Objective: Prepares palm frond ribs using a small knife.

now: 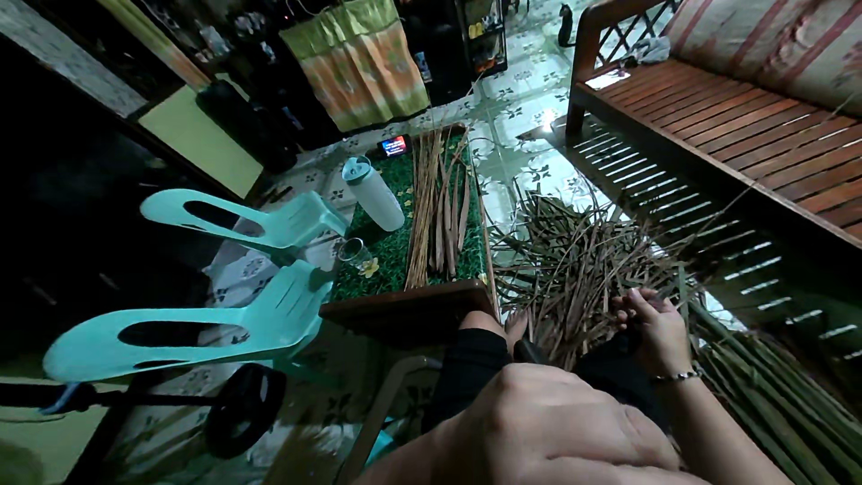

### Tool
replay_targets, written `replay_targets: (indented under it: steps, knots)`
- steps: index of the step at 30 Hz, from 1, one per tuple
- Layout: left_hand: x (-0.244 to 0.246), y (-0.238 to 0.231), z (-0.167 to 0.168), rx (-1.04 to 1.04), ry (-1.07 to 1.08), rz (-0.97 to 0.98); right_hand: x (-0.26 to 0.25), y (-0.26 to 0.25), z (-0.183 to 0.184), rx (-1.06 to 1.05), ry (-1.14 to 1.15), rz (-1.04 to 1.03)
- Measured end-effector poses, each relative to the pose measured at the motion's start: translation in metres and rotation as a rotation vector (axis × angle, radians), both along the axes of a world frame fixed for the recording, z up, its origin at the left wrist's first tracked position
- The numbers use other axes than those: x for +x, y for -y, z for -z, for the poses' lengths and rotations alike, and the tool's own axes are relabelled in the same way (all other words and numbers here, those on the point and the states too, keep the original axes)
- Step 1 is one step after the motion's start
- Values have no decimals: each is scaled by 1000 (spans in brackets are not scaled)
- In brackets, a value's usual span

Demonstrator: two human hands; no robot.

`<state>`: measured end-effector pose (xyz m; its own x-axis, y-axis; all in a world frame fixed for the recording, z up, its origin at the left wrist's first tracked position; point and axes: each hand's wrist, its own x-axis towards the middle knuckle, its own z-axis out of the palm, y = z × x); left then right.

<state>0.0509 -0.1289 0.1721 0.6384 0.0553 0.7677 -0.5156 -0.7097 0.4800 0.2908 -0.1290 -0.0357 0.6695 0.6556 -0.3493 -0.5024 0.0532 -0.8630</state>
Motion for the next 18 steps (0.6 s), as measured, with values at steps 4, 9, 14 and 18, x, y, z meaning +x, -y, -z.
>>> replay_targets:
  steps: [4, 9, 14, 18]
  knots:
    - [1, -1, -1, 9, -3, 3, 1, 0, 1, 7, -7, -6]
    - [2, 0, 0, -6, 26, 3, 1, -1, 1, 21, -34, 4]
    - [1, -1, 1, -8, 15, 10, 0, 0, -1, 25, -38, 18]
    - [2, -3, 2, -7, 20, 15, 1, 0, 0, 36, -35, 13]
